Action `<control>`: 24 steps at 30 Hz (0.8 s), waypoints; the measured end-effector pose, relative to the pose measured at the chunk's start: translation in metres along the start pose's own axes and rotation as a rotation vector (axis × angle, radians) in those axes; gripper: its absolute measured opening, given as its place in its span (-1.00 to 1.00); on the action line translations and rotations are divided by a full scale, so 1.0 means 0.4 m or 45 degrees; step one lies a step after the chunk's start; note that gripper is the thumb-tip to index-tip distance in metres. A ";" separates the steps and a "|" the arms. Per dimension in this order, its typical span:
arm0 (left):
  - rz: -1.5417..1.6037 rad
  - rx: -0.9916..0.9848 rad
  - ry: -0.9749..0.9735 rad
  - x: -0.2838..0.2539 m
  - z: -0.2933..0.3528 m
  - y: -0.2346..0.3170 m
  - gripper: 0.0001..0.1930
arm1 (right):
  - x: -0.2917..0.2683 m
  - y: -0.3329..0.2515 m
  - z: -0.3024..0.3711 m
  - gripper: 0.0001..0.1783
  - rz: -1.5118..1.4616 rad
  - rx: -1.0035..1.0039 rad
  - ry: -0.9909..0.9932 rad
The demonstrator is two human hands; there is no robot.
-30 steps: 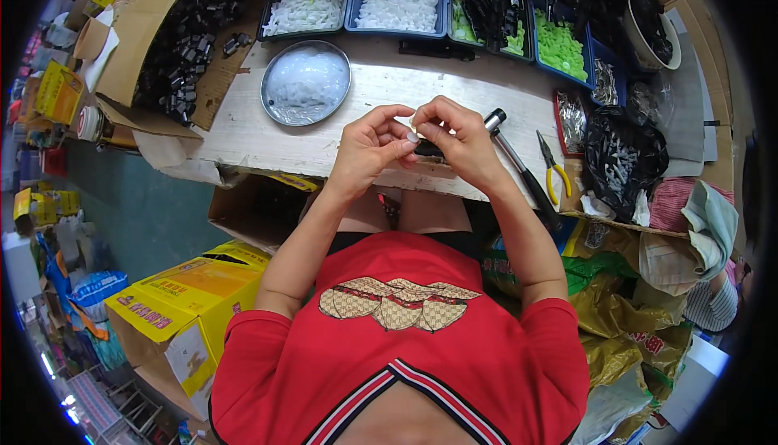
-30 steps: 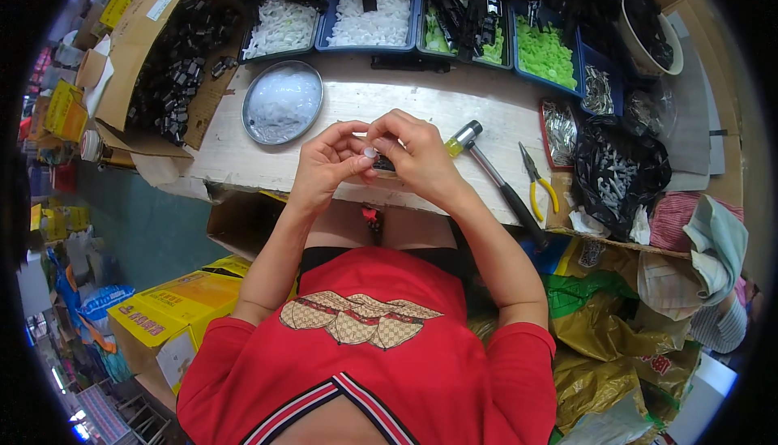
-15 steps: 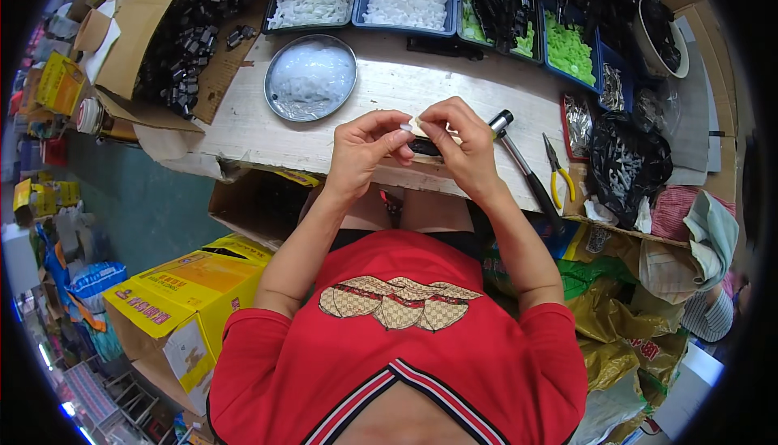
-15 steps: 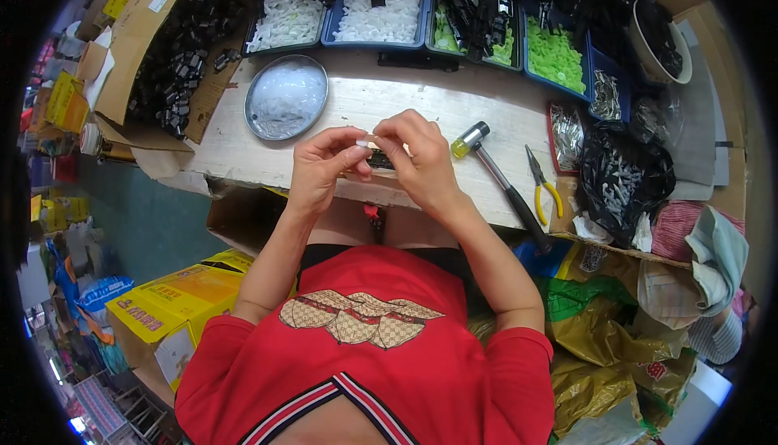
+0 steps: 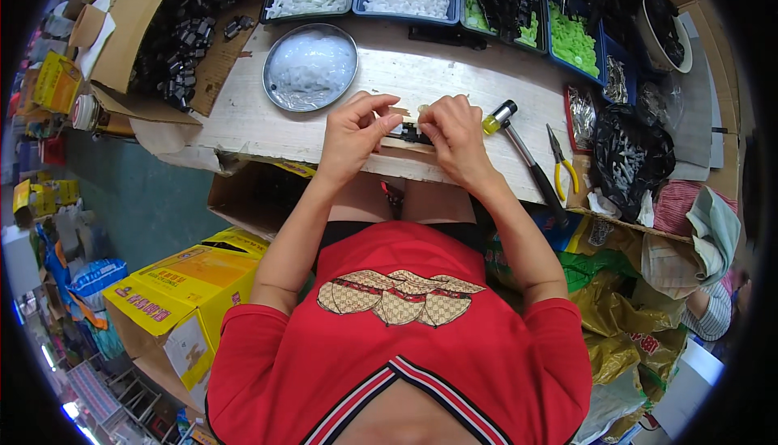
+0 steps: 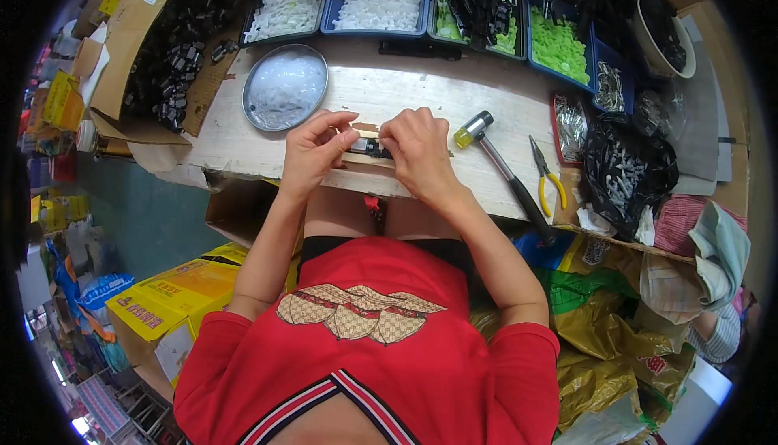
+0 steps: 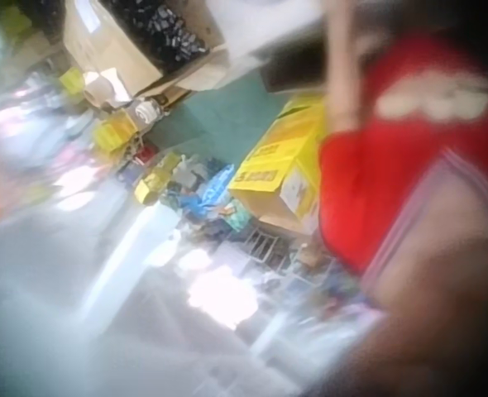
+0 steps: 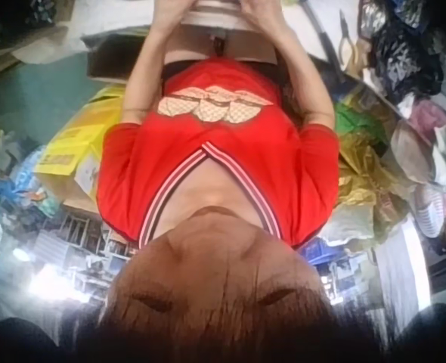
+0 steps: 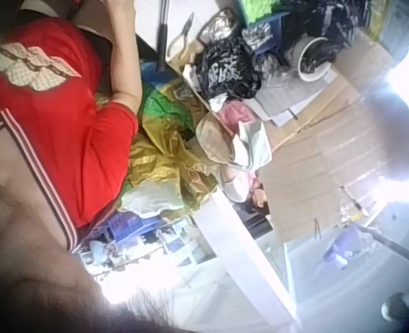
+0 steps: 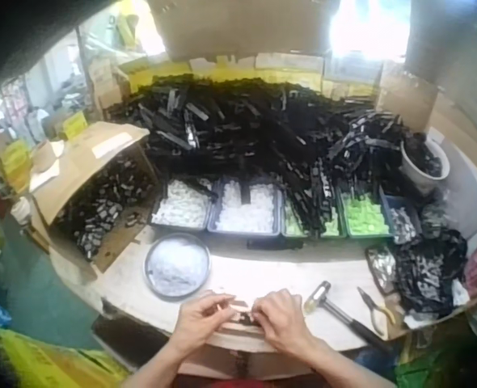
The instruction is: Assembling small plastic and metal components on a workbench using a jig, hammer, and pliers.
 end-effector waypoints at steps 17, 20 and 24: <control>-1.295 0.267 -0.492 0.109 -0.061 0.014 -0.84 | -0.134 0.102 -0.001 -0.86 0.142 -0.060 0.163; -1.443 0.239 -0.815 0.139 -0.103 0.006 -0.76 | -0.332 0.238 0.010 -0.90 0.547 0.237 0.333; -1.278 0.627 -0.591 0.274 -0.250 0.109 -0.91 | -0.447 0.389 0.067 -0.84 1.117 0.578 0.056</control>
Point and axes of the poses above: each hand's wrist, its own z-axis away from the middle knuckle, its own x-axis out of the palm, y = z × x, the point moved 7 cm from there along -z, towards the middle knuckle, and after that the axes turned 8 degrees about y, right-handed, at the moved point
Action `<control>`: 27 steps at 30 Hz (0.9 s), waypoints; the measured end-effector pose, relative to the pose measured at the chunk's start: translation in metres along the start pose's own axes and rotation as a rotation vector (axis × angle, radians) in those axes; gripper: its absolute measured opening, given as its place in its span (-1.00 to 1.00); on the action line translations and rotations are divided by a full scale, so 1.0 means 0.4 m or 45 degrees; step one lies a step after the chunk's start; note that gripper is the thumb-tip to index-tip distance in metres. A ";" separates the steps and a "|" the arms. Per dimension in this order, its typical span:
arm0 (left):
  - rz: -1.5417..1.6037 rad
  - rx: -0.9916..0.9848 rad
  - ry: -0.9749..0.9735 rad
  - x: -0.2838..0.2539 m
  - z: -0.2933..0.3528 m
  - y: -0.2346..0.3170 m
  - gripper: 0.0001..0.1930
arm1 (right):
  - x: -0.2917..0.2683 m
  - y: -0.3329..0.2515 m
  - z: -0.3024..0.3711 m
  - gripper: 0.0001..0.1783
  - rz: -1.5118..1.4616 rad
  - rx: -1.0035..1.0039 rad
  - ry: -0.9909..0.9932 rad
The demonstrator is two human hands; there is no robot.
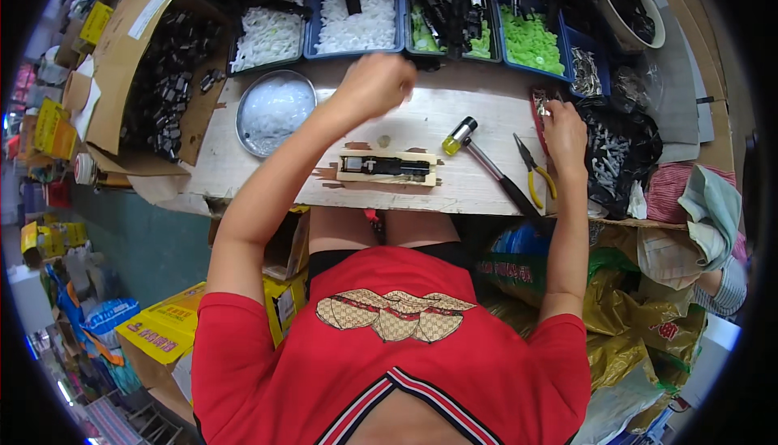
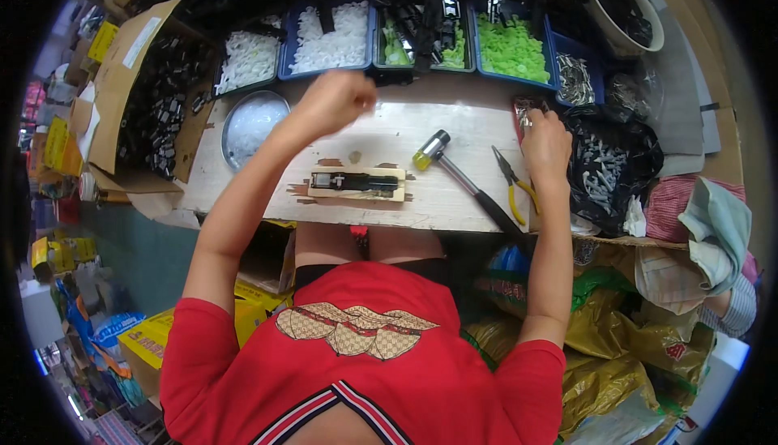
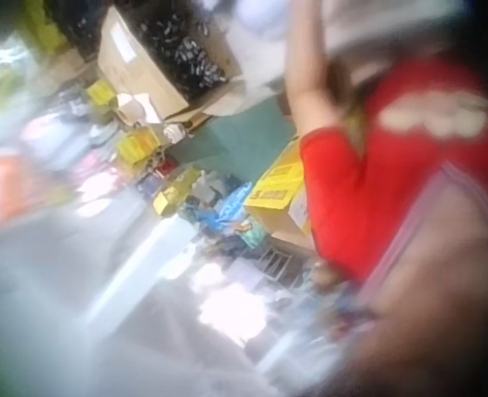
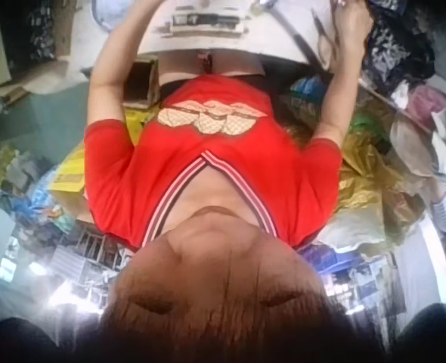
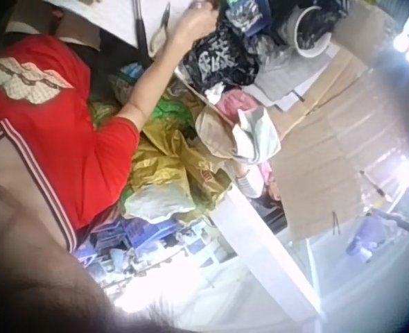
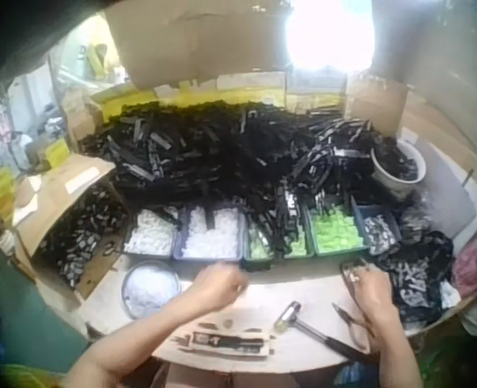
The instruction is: Assembling small plastic and metal components on a workbench using a jig, hammer, and pliers.
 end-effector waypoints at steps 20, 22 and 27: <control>1.025 -0.303 0.198 -0.051 -0.156 -0.032 -0.88 | 0.007 0.080 0.007 -0.91 -0.781 0.310 0.110; 1.503 -0.315 0.293 -0.049 -0.062 -0.028 -0.83 | 0.009 -0.006 0.018 -0.91 -1.441 0.438 -0.122; 1.850 -0.417 0.239 0.030 0.149 0.019 -0.82 | -0.079 -0.305 0.051 -0.94 -1.979 0.257 -0.313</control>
Point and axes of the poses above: each hand's wrist, its own z-axis away from the middle knuckle, its own x-axis out of the palm, y = z × x, the point moved 7 cm from there along -z, towards the middle knuckle, and after that the axes turned 8 degrees about y, right-handed, at the moved point
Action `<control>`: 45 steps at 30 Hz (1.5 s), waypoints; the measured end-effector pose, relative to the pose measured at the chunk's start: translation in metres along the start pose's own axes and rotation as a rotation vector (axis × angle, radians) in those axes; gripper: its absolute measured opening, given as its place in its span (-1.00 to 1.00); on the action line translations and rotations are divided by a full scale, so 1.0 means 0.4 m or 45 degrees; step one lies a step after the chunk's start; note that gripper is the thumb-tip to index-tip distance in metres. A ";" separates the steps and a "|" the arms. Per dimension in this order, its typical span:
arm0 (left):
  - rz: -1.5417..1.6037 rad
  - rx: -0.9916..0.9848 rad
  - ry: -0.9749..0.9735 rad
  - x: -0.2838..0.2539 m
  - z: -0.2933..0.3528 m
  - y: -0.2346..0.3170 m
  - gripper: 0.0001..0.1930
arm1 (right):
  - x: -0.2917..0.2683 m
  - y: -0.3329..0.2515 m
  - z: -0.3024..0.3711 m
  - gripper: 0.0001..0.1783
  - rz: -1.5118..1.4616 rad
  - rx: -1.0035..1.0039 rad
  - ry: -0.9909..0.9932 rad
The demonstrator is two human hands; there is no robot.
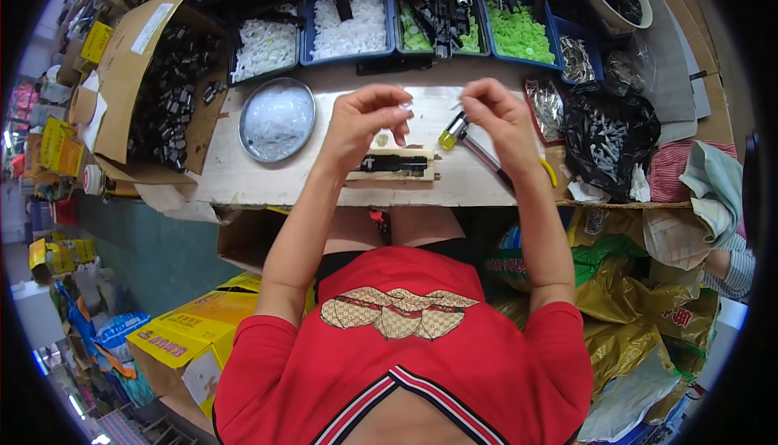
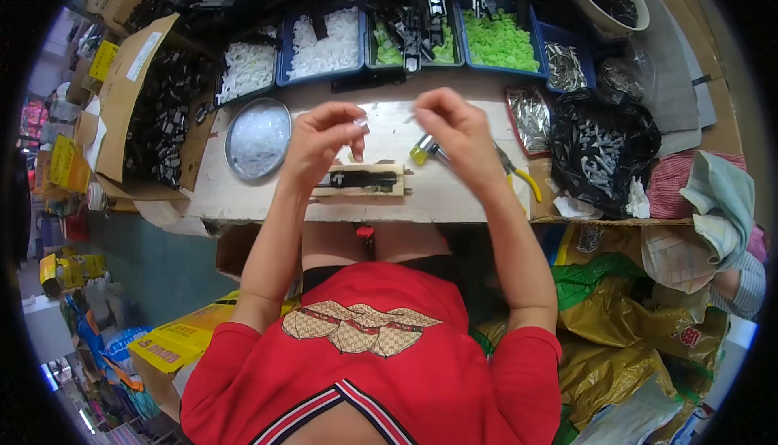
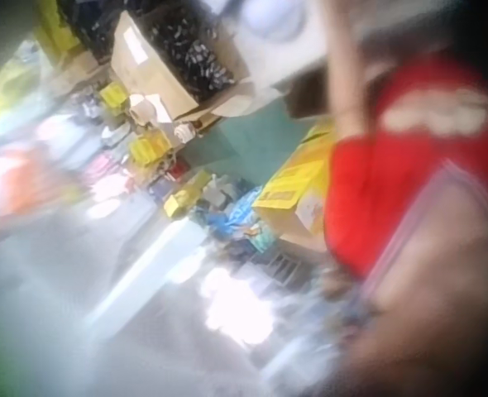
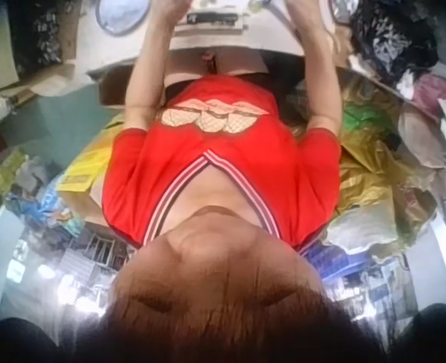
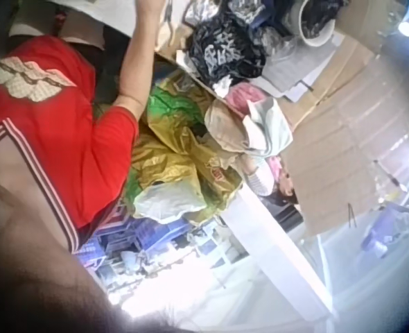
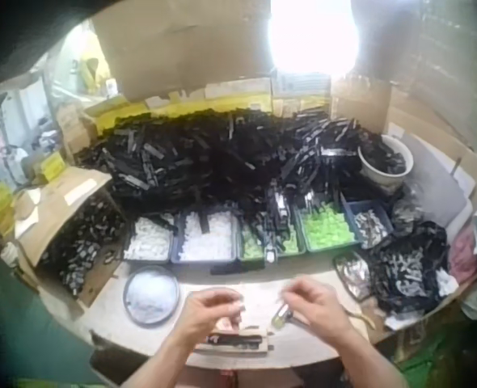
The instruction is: Assembling small plastic and metal components on a workbench using a jig, hammer, and pliers.
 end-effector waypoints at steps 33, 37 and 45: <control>-0.502 0.429 0.345 -0.137 0.156 0.020 -0.87 | 0.246 0.008 0.119 -0.90 0.924 -1.028 -0.148; -1.336 0.787 0.181 -0.130 0.166 0.050 -0.73 | 0.250 0.080 0.136 -0.89 1.167 -0.953 -0.325; -1.580 0.624 0.001 -0.096 0.153 -0.027 -0.76 | 0.243 0.096 0.136 -0.84 1.120 -0.880 -0.426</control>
Point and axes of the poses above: each hand's wrist, its own z-axis away from the middle knuckle, its own x-axis out of the palm, y = z × x, the point moved 7 cm from there along -z, towards the middle knuckle, and after that the axes turned 8 degrees about y, right-handed, at the moved point
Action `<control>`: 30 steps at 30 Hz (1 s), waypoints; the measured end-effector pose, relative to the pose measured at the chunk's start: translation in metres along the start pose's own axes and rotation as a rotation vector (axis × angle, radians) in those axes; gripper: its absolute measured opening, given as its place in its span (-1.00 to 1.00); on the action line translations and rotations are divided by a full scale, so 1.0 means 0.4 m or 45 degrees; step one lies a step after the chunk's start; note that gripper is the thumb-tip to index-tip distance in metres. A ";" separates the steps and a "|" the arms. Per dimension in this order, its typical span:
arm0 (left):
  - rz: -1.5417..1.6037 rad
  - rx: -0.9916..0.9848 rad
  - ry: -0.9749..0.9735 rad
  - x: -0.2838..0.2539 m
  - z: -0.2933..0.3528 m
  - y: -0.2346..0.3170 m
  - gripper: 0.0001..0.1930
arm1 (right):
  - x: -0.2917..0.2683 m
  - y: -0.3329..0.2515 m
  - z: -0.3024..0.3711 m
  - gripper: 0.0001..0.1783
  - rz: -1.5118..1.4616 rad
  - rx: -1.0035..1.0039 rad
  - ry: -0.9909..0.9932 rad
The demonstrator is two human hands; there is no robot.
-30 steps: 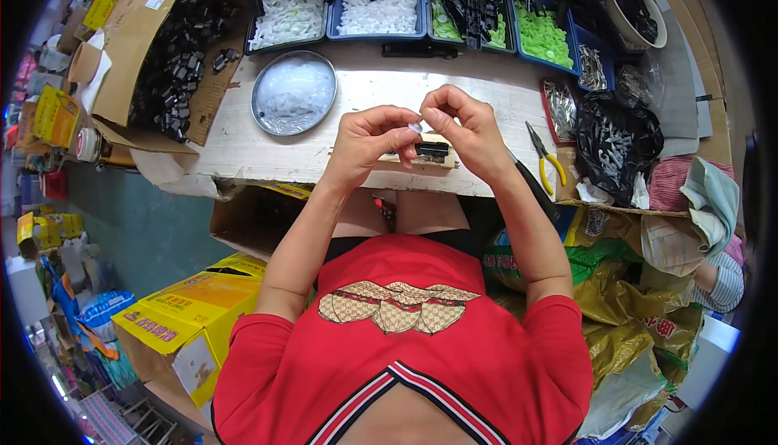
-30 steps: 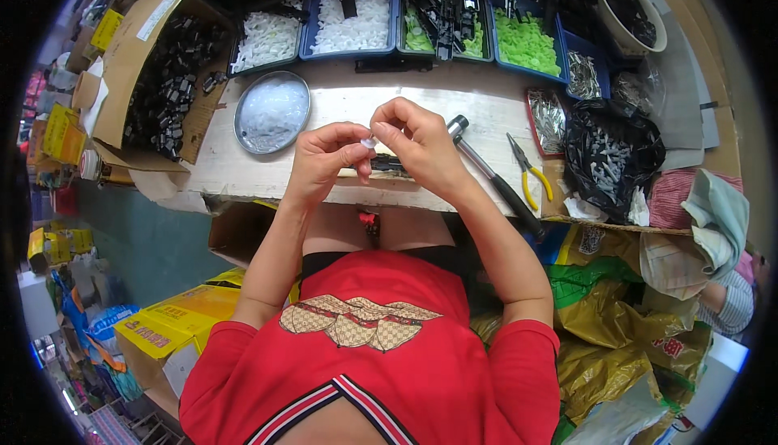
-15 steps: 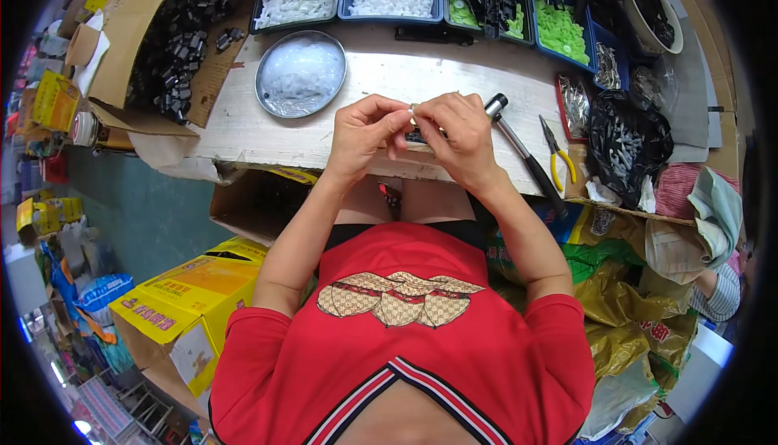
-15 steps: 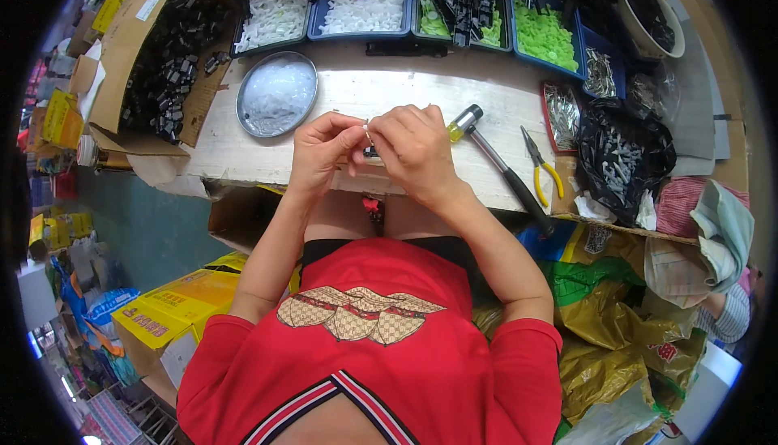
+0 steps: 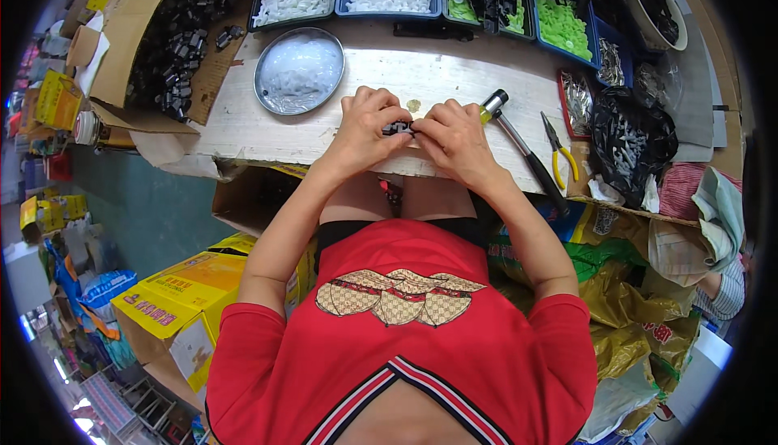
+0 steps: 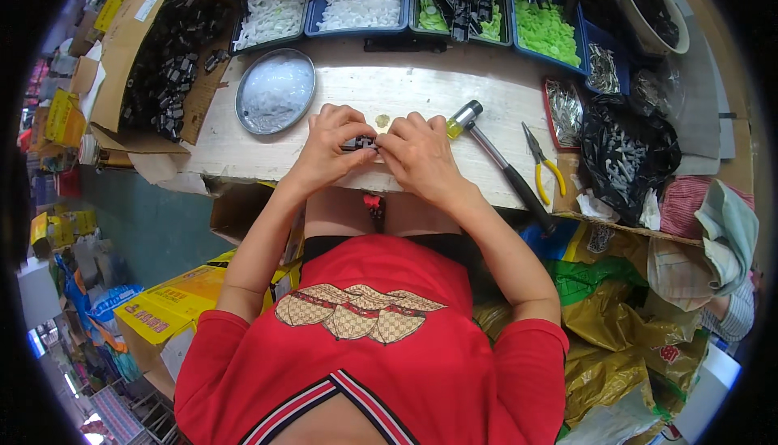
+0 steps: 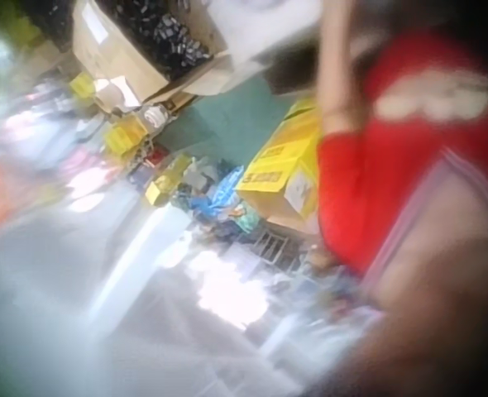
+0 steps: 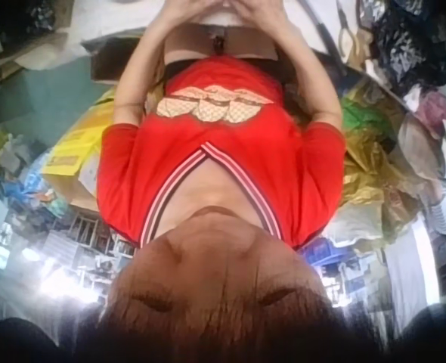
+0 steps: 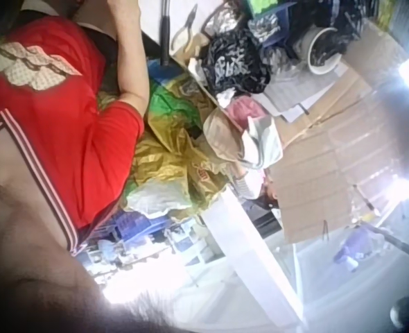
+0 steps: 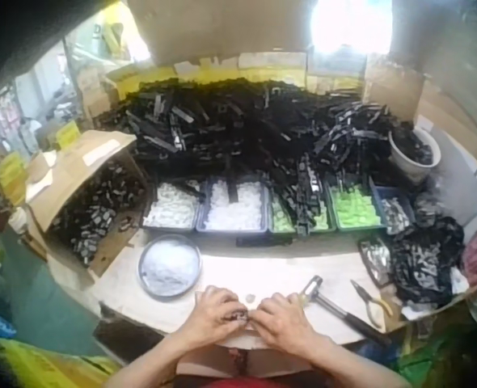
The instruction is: Assembling small plastic and metal components on a workbench using a jig, hammer, and pliers.
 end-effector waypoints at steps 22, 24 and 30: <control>-0.389 0.705 -0.120 0.225 -0.500 0.263 -0.93 | -0.387 0.420 0.132 -0.86 0.862 0.652 0.253; -0.607 0.743 -0.077 0.339 -0.590 0.277 -0.91 | -0.387 0.474 0.173 -0.85 0.969 0.762 0.152; -0.724 0.683 -0.227 0.560 -0.666 0.220 -0.88 | -0.348 0.521 0.211 -0.91 0.997 0.775 -0.013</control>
Point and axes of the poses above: each hand's wrist, its own z-axis away from the middle knuckle, its own x-axis out of the palm, y = z × x, the point moved 7 cm from there along -z, towards the middle knuckle, and after that the axes turned 8 degrees about y, right-handed, at the moved point
